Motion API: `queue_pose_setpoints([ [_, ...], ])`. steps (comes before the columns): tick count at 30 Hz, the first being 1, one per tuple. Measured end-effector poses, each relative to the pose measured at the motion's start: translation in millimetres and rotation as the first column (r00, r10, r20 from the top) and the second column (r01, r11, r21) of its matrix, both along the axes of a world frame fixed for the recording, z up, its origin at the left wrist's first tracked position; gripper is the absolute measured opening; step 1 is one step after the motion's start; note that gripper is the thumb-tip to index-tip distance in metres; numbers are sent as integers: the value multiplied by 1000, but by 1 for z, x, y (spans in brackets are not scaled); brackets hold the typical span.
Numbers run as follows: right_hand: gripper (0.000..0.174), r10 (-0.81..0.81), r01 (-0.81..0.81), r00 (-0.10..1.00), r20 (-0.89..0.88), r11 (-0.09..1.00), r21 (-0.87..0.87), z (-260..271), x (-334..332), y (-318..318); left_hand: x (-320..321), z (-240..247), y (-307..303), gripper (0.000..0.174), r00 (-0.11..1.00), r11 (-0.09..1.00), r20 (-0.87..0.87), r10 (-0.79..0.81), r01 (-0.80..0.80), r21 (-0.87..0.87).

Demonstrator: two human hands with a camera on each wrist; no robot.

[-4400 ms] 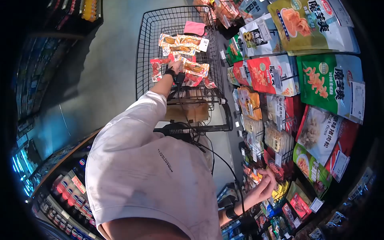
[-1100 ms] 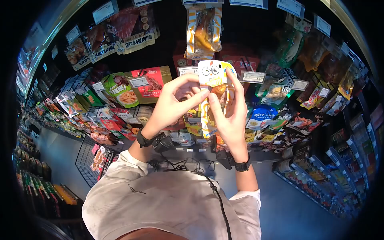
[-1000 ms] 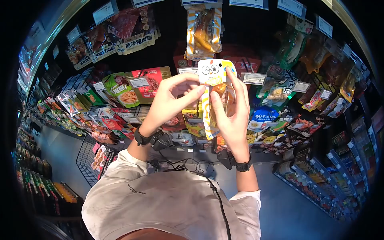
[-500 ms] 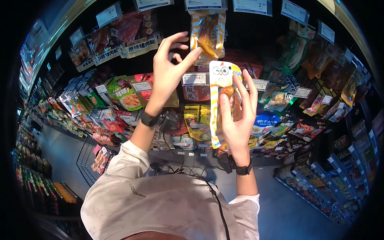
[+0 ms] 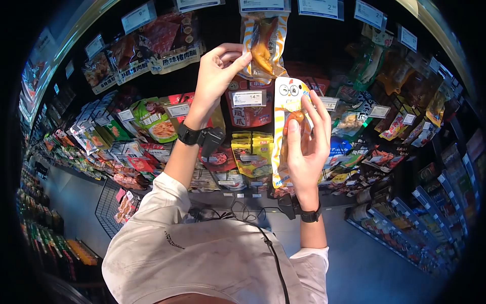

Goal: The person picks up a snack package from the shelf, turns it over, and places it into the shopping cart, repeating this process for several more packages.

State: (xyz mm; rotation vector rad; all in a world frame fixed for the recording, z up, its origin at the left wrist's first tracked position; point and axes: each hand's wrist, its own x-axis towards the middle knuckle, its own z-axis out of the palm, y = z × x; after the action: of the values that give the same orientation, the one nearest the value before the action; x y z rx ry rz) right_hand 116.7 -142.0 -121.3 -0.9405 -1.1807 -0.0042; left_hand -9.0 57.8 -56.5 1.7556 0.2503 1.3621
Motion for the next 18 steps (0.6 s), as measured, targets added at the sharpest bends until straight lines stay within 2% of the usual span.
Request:
queue_pose_setpoints([
  [11, 42, -39, 39, 999, 11, 999, -8, 7, -5, -1, -1, 1, 0, 27, 999, 999, 17, -33, 33, 2],
  [15, 41, -117, 116, 991, 68, 993, 18, 12, -4, 1, -1, -1, 2, 25, 1000, 998, -16, -23, 24, 61],
  [17, 40, -89, 89, 996, 2, 996, 14, 15, -5, 4, -1, 3, -2, 23, 998, 995, -55, -20, 25, 96],
  [18, 40, -72, 72, 997, -26, 997, 13, 16, -4, 6, 3, 3, -9, 19, 1000, 994, -10, -14, 15, 108],
])
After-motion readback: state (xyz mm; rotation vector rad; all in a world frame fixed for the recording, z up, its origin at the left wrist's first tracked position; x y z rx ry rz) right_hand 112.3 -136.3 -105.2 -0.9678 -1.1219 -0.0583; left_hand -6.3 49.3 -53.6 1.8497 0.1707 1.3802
